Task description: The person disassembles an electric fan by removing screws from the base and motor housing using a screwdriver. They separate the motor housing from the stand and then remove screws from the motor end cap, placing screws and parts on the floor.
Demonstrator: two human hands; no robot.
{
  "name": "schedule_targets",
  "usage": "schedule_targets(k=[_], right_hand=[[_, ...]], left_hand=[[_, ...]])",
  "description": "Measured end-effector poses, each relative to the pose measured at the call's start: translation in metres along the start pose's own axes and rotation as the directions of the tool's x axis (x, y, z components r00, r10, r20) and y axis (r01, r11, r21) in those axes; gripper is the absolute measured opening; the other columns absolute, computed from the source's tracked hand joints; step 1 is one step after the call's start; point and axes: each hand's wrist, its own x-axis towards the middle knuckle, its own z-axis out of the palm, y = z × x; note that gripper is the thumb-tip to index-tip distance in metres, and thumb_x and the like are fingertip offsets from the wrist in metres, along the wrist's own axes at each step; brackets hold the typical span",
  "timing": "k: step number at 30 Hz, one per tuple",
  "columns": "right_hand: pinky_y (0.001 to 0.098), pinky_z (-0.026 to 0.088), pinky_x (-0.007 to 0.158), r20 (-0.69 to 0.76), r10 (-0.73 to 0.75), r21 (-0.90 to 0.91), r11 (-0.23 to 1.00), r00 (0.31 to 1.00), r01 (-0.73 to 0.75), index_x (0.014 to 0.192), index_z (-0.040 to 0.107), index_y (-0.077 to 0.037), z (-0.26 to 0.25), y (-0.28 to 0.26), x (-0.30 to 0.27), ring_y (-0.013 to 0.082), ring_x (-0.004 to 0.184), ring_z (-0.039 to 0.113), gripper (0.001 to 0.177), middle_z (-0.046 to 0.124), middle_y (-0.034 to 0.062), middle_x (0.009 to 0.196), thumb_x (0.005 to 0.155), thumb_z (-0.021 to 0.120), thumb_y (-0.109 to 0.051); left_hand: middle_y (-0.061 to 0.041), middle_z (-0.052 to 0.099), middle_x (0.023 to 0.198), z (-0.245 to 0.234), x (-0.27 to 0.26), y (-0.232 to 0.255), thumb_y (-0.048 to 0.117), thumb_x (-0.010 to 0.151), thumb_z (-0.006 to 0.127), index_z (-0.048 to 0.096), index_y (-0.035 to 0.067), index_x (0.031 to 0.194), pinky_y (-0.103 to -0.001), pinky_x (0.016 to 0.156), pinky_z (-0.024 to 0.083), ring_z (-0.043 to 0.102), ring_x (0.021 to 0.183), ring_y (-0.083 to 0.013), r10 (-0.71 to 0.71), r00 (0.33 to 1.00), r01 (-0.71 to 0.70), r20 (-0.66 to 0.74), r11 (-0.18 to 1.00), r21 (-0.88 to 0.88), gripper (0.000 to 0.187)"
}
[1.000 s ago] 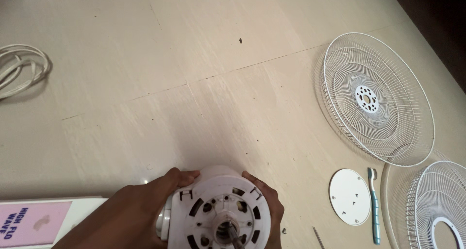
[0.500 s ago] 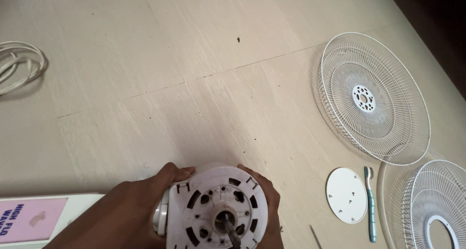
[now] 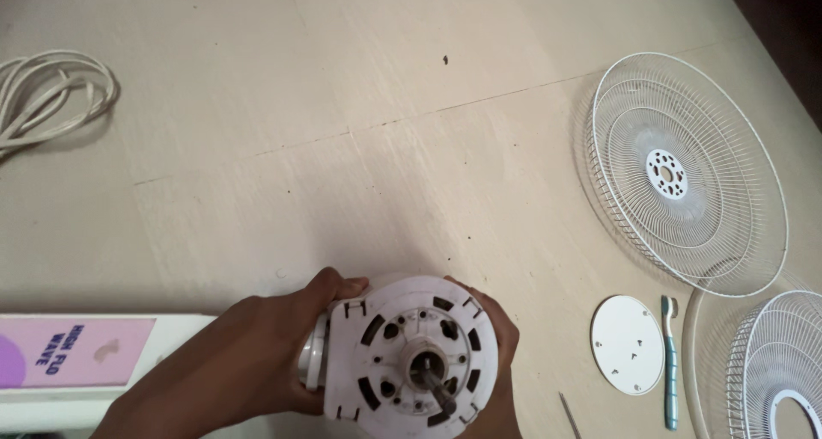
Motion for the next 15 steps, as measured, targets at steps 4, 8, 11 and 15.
schedule_targets(k=[4, 8, 11, 15], right_hand=[[0.0456, 0.055, 0.107, 0.03, -0.01, -0.008, 1.0, 1.0, 0.01, 0.146, 0.032, 0.0, 0.0, -0.009, -0.001, 0.0325, 0.13, 0.063, 0.096, 0.05, 0.0251, 0.148, 0.071, 0.089, -0.02], [0.0461, 0.054, 0.108, 0.044, -0.021, -0.002, 1.0, 0.999, 0.021, 0.148, 0.026, -0.001, 0.002, -0.013, 0.003, 0.0329, 0.132, 0.061, 0.106, 0.047, 0.0257, 0.151, 0.067, 0.092, -0.021], [0.0465, 0.054, 0.108, 0.053, -0.031, -0.005, 1.0, 0.998, 0.031, 0.15, 0.021, -0.002, 0.002, -0.017, 0.003, 0.0332, 0.134, 0.06, 0.113, 0.044, 0.0261, 0.153, 0.065, 0.093, -0.022], [0.047, 0.053, 0.109, 0.087, -0.058, -0.008, 0.998, 0.995, 0.058, 0.152, 0.015, -0.004, 0.004, -0.029, 0.006, 0.0335, 0.136, 0.058, 0.123, 0.04, 0.0266, 0.156, 0.062, 0.096, -0.022]], left_hand=[[-0.01, 0.076, 0.104, 0.001, 0.0, 0.001, 0.031, 0.063, 0.091, 0.041, 0.027, 0.147, -0.043, 0.08, 0.059, 0.074, 0.093, -0.0328, 0.083, 0.996, -0.081, -0.042, 0.996, 0.039, 0.098], [-0.009, 0.076, 0.104, 0.003, 0.003, -0.005, 0.032, 0.066, 0.09, 0.04, 0.03, 0.146, -0.043, 0.082, 0.059, 0.074, 0.092, -0.0324, 0.018, 1.0, -0.019, 0.009, 0.999, 0.051, 0.094], [-0.008, 0.075, 0.106, 0.007, 0.007, -0.01, 0.029, 0.062, 0.089, 0.041, 0.029, 0.145, -0.043, 0.08, 0.06, 0.074, 0.093, -0.0327, 0.098, 0.995, -0.097, -0.027, 0.995, 0.039, 0.096], [-0.004, 0.074, 0.119, 0.008, 0.009, -0.013, 0.033, 0.062, 0.092, 0.043, 0.023, 0.139, -0.043, 0.079, 0.061, 0.075, 0.093, -0.0325, 0.229, 0.97, -0.231, -0.078, 0.973, -0.015, 0.092]])
